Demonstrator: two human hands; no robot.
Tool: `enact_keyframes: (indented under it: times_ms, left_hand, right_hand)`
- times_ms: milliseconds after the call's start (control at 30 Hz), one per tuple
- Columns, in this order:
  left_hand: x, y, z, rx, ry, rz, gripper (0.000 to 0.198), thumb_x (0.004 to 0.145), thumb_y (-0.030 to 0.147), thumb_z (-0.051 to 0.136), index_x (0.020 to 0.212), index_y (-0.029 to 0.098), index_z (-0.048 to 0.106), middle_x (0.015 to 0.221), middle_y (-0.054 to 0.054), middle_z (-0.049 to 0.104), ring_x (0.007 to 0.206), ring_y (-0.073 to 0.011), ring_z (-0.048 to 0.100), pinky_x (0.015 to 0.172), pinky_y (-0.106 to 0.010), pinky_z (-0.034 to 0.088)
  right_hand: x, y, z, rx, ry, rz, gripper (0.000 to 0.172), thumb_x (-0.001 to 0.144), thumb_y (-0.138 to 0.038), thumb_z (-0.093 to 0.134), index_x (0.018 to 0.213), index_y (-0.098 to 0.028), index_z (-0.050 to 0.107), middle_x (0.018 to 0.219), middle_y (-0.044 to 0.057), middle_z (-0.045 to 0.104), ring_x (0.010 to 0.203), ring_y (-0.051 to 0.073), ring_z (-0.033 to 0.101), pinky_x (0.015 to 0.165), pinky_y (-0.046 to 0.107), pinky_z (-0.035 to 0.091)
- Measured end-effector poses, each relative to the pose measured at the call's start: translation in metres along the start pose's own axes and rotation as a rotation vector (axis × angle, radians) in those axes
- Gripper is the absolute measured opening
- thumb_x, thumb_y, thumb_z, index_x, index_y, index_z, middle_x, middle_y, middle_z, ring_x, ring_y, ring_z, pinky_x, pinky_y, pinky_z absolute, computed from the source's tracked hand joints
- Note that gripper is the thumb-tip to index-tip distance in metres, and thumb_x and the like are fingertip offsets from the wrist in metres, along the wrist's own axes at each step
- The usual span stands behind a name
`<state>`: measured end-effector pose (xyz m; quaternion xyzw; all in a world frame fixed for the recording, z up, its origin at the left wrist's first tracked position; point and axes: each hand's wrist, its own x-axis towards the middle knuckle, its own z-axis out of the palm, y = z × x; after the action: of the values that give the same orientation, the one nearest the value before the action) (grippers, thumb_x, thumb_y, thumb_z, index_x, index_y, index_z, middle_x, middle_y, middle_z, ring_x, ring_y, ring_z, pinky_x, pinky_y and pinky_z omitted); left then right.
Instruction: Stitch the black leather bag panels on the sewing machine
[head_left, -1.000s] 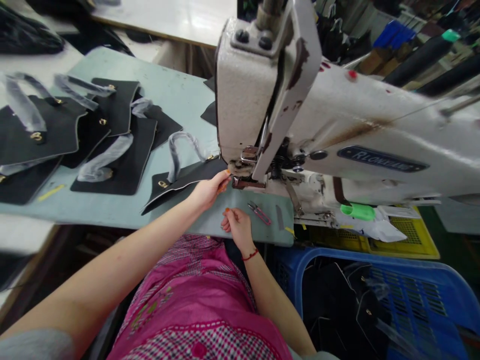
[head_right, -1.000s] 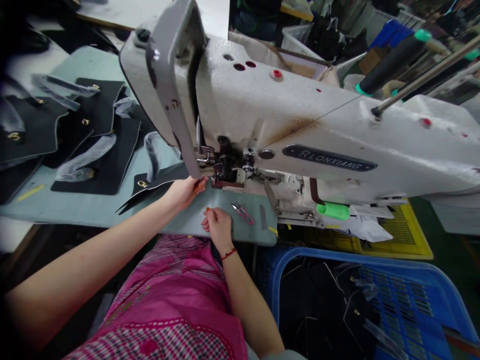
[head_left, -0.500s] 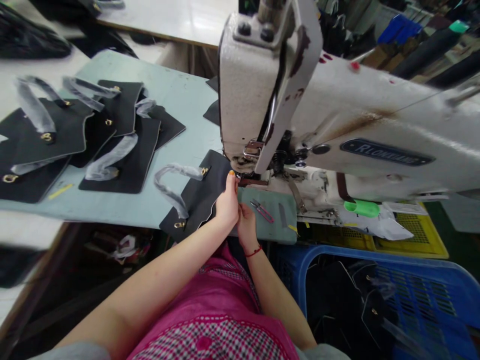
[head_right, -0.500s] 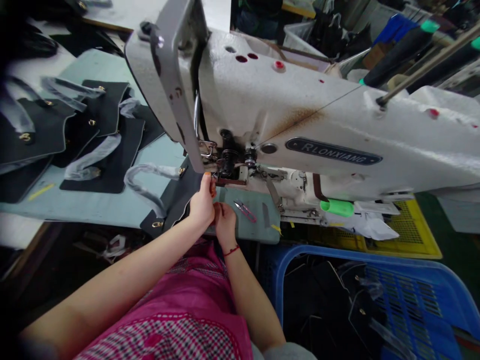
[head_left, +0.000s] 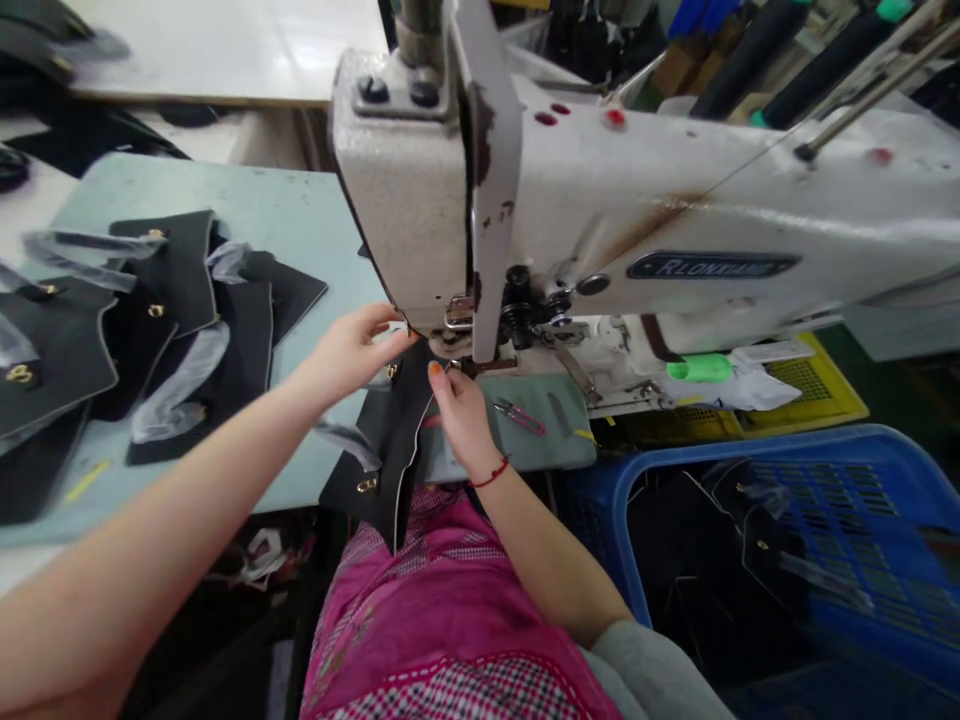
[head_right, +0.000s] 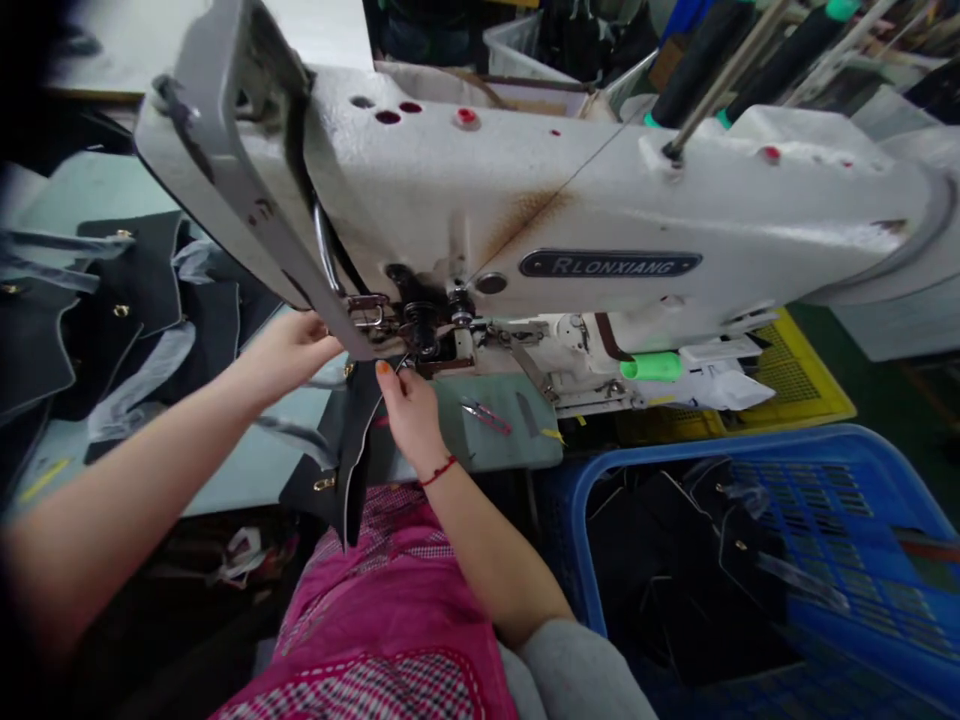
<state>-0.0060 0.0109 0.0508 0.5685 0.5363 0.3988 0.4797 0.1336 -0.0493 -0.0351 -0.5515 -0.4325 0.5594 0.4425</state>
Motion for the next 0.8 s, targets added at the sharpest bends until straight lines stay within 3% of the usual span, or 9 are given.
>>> enact_keyframes:
  times_ms: [100,200,400,667,800]
  left_hand:
    - [0.052,0.008,-0.002,0.020,-0.303,-0.179,0.025,0.051,-0.011,0.076,0.067,0.007,0.069,0.071,0.000,0.069,0.100,-0.0260,0.067,0.095,-0.033,0.049]
    - [0.065,0.011,0.008,-0.057,-0.423,-0.246,0.037,0.041,-0.024,0.068,0.055,0.010,0.063,0.059,0.005,0.062,0.094,-0.0238,0.070,0.094,-0.032,0.052]
    - [0.047,-0.017,0.014,-0.220,-0.365,-0.285,0.041,0.045,-0.011,0.081,0.076,0.015,0.076,0.077,-0.002,0.075,0.089,-0.0249,0.073,0.084,-0.035,0.059]
    - [0.036,-0.036,0.019,-0.250,-0.321,-0.251,0.036,0.051,0.013,0.090,0.086,0.016,0.078,0.084,-0.005,0.075,0.090,-0.0263,0.070,0.078,-0.033,0.058]
    - [0.035,-0.052,0.011,-0.194,-0.293,-0.172,0.033,0.060,0.027,0.088,0.089,0.016,0.078,0.087,-0.007,0.075,0.095,-0.0264,0.068,0.086,-0.033,0.055]
  right_hand:
    - [0.002,0.007,0.009,-0.024,0.078,-0.024,0.047,0.093,-0.059,0.047,0.068,-0.020,0.053,0.067,0.000,0.053,0.068,0.014,0.054,0.057,0.022,0.044]
    - [0.000,0.009,0.011,-0.043,0.130,-0.076,0.048,0.094,-0.056,0.047,0.061,-0.020,0.044,0.061,-0.001,0.044,0.062,0.012,0.044,0.056,0.022,0.036]
    - [-0.005,0.000,-0.004,-0.098,0.155,-0.121,0.049,0.092,-0.054,0.047,0.059,-0.020,0.036,0.058,-0.003,0.033,0.058,0.011,0.032,0.054,0.024,0.025]
    - [0.005,-0.012,-0.026,-0.128,0.019,-0.082,0.050,0.088,-0.057,0.050,0.056,-0.020,0.037,0.056,-0.003,0.031,0.056,0.010,0.030,0.051,0.024,0.021]
    - [0.010,-0.018,-0.035,-0.131,-0.071,-0.071,0.049,0.087,-0.055,0.053,0.056,-0.019,0.038,0.056,-0.003,0.031,0.055,0.009,0.029,0.050,0.023,0.020]
